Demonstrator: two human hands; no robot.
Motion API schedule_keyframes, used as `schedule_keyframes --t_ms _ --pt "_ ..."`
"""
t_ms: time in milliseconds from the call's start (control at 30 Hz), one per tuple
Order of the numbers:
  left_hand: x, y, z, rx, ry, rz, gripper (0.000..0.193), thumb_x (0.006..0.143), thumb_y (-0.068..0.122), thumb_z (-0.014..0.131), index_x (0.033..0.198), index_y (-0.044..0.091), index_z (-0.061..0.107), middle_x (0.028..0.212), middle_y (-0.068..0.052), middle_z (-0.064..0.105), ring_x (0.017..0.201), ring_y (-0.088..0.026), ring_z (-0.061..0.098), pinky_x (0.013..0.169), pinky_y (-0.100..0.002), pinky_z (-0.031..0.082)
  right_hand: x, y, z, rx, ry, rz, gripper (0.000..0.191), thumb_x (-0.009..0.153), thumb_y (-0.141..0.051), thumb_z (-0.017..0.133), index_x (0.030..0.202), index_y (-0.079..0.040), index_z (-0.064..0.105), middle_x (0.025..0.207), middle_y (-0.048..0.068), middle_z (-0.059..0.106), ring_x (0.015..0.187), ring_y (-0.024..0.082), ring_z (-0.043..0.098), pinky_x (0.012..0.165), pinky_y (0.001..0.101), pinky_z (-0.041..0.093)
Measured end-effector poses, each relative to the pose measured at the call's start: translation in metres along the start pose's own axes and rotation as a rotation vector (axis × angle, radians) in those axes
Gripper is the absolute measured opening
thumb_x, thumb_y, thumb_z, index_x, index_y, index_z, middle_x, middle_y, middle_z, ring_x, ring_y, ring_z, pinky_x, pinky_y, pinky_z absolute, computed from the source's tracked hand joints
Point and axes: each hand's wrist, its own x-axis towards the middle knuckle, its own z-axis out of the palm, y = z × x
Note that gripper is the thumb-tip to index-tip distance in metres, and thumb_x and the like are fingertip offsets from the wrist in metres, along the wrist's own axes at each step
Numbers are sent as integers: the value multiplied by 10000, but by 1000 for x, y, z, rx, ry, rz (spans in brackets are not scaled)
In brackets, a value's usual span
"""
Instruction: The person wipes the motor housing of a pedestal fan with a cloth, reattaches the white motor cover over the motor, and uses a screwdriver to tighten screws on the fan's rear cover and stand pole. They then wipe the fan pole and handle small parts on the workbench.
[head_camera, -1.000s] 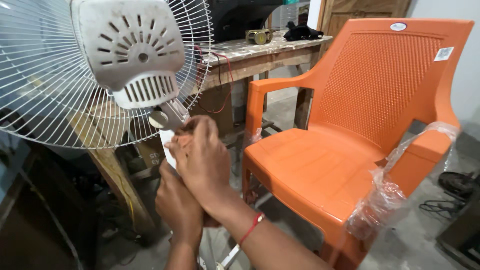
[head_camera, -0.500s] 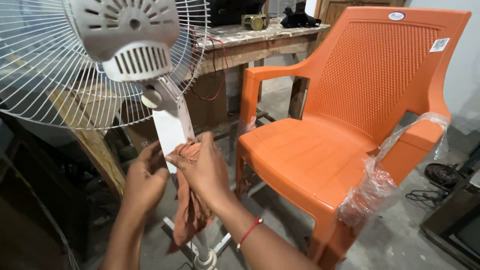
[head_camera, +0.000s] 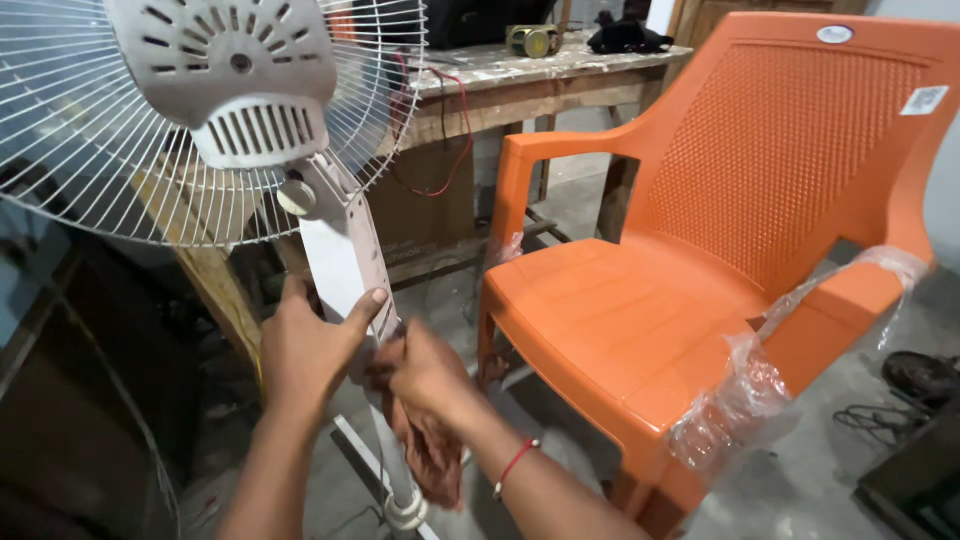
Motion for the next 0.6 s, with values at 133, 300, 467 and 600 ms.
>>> schedule_keyframes --t_ms 133,300,467,600 --pt "-4 12 1 -16 40 -65 657 743 488 808 1176 26 634 997 -271 729 967 -462 703 812 -526 549 11 -29 -29 75 87 -41 424 747 -140 822 1086 -20 597 1001 148 742 962 230 733 834 361 568" --pt "-2 35 1 -81 -37 -172 674 796 468 707 1257 -2 565 1058 -281 732 1013 -452 709 854 -512 550 19 -64 -80 35 51 -80 416 752 -119 841 1086 -16 614 1002 123 758 943 167 720 844 316 563" --pt "-2 86 -27 229 -627 -378 762 792 523 722 1349 21 590 1268 -259 681 1242 -378 651 1047 -436 503 42 -95 -123 358 123 -66 403 799 -130 830 1108 -10 600 1065 83 774 1020 116 704 920 269 546" --pt "-3 178 -56 -189 -652 -190 704 794 362 682 1427 112 502 1225 -197 725 1175 -336 708 981 -403 532 47 -131 -159 658 156 149 356 866 -166 759 1153 -49 584 1064 54 697 986 118 666 883 287 549"
